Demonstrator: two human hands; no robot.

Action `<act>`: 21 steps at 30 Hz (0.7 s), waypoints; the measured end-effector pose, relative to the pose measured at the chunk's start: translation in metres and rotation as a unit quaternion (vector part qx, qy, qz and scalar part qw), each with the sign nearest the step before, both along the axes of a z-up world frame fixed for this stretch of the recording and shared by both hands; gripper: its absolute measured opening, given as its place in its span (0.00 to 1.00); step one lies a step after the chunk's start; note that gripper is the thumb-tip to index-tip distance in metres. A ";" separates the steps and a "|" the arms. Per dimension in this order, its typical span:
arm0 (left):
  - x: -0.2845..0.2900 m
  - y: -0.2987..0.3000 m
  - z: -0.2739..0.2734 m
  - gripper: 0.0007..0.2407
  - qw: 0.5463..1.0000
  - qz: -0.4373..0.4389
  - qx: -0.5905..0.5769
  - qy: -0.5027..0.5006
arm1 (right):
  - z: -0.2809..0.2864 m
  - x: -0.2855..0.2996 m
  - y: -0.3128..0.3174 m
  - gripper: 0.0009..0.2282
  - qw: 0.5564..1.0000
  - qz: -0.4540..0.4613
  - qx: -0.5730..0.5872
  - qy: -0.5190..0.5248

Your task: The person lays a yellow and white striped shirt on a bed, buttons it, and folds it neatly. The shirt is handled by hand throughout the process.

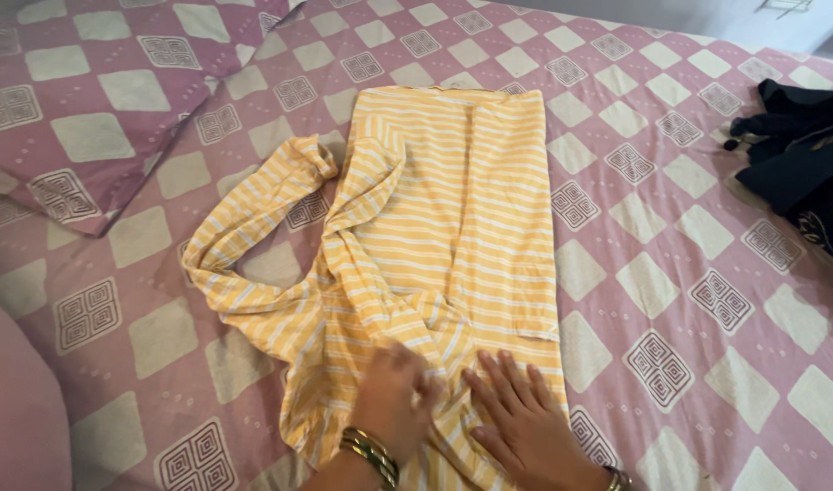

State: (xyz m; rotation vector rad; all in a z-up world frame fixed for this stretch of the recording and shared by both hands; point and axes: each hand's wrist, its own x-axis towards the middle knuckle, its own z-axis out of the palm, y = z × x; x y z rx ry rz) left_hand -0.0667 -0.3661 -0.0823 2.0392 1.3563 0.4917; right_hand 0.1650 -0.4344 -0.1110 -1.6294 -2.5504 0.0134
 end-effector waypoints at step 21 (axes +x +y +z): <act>-0.017 0.062 -0.085 0.09 0.746 0.448 -0.063 -0.489 | -0.025 -0.036 0.088 0.37 0.981 -0.194 0.020 -0.014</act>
